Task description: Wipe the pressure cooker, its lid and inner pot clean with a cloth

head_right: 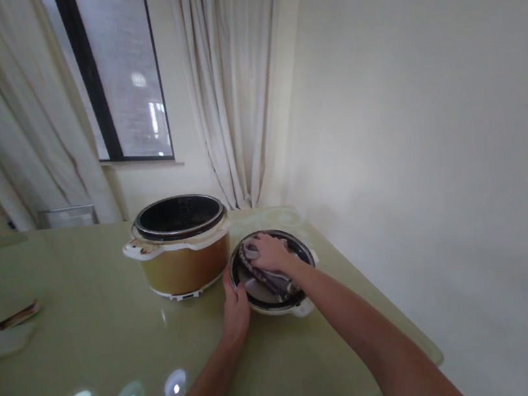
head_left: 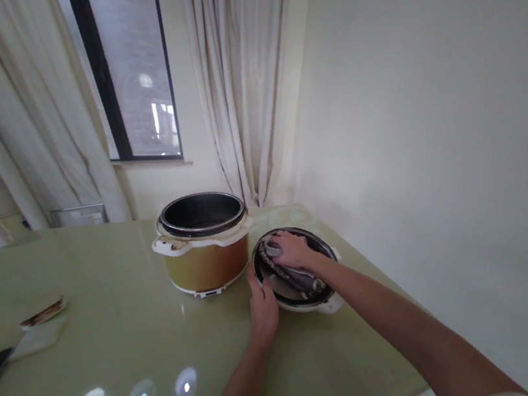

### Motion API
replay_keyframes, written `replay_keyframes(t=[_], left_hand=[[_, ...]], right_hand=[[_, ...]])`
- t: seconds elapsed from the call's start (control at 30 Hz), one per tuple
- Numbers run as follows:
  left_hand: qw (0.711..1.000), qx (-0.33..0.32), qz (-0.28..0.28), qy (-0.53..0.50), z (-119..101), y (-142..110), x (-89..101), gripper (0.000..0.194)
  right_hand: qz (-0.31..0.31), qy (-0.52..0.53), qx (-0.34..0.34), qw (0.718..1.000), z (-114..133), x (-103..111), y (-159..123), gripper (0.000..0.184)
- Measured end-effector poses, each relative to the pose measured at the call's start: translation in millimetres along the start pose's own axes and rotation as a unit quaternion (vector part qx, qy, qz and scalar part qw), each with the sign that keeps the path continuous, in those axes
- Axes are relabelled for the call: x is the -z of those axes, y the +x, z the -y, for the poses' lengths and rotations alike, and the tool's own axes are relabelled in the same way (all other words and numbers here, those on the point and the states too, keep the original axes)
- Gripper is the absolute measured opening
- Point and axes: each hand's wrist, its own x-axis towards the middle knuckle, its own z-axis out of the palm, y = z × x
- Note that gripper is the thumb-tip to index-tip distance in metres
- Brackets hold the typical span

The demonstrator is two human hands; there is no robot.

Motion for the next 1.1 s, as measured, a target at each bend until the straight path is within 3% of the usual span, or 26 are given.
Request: replay_keyframes(t=[0.17, 0.33, 0.43, 0.53, 0.6, 0.7, 0.8, 0.9, 1.0, 1.1], left_hand=[[0.999, 0.033, 0.001, -0.015, 3.2, 1.4, 1.6, 0.061], [1.0, 0.019, 0.01, -0.005, 6.4, 3.9, 0.4, 0.06], [1.0, 0.018, 0.009, -0.002, 5.1, 3.7, 0.8, 0.059], [1.0, 0.02, 0.006, -0.003, 0.9, 1.6, 2.1, 0.06], [1.0, 0.019, 0.006, 0.001, -1.8, 0.5, 2.9, 0.06], [1.0, 0.007, 0.005, 0.006, -2.7, 0.5, 3.4, 0.059], [1.0, 0.002, -0.006, 0.01, -0.8, 1.4, 3.3, 0.058], [1.0, 0.012, -0.023, 0.013, 1.1, 0.9, 3.4, 0.059], [1.0, 0.017, -0.011, 0.01, 1.8, -0.2, 3.4, 0.057], [1.0, 0.022, -0.003, 0.007, 2.0, 0.6, 2.6, 0.058]], right_hand=[[0.035, 0.065, 0.146, 0.987, 21.0, -3.4, -7.3, 0.046], [0.165, 0.03, 0.283, 0.944, -5.3, 16.4, -28.6, 0.045], [0.207, -0.047, 0.238, 0.948, -33.1, 33.1, -33.2, 0.04], [0.161, -0.118, 0.131, 0.971, -54.9, 43.5, -27.2, 0.037], [0.113, -0.12, 0.097, 0.981, -56.5, 42.7, -18.9, 0.04], [0.042, -0.089, 0.076, 0.992, -33.7, 30.2, -4.9, 0.047], [-0.006, -0.043, 0.086, 0.995, 3.2, 13.5, 4.4, 0.049], [-0.006, -0.001, 0.124, 0.992, 26.4, 3.7, 1.9, 0.042], [0.027, 0.03, 0.173, 0.984, 25.1, 2.5, -13.3, 0.035], [0.1, 0.063, 0.229, 0.966, 9.4, 7.3, -31.0, 0.033]])
